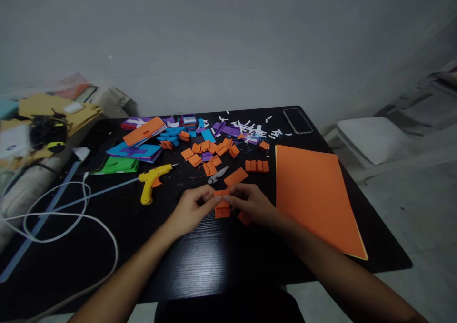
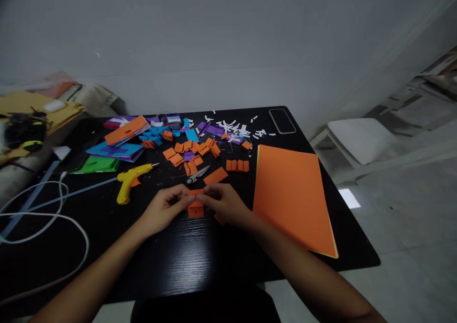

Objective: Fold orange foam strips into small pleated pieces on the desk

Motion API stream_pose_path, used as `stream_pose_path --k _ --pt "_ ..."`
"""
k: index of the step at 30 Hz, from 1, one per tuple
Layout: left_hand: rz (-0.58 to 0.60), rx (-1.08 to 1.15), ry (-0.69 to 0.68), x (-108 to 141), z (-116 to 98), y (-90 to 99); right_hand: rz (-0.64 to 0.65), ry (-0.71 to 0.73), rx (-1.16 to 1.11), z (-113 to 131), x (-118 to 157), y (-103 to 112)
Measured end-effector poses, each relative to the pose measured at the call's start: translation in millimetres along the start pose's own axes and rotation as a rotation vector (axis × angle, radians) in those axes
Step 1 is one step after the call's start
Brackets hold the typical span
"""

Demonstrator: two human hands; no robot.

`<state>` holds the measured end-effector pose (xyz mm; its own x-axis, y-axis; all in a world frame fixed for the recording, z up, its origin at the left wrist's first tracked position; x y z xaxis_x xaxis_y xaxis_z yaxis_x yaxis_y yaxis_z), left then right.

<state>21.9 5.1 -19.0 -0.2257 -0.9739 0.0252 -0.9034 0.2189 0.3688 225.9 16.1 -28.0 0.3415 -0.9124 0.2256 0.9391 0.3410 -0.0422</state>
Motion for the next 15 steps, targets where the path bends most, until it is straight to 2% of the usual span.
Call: stream_pose_path --k 5,10,15 --pt "-0.007 -0.046 -0.053 -0.2 2.1 1.9 -0.033 0.027 0.032 -3.7 -1.7 0.2" --pt "-0.013 -0.092 -0.081 -0.9 1.2 2.4 -0.063 0.0 -0.084 -3.6 -1.3 -0.9" --pt "-0.016 -0.12 -0.087 0.0 -0.6 2.6 -0.118 0.015 -0.026 -3.5 -1.2 0.7"
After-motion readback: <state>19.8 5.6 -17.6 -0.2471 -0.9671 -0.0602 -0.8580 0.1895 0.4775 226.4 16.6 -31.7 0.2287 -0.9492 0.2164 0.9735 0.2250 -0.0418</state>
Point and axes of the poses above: each hand's wrist, its own x-axis away from the middle knuckle, its own y-axis out of the back of the hand, z = x × y, the point moved 1 cm from there along -x, towards the middle knuckle, and after that the axes turned 7 degrees about -z, right-handed, at the moved point
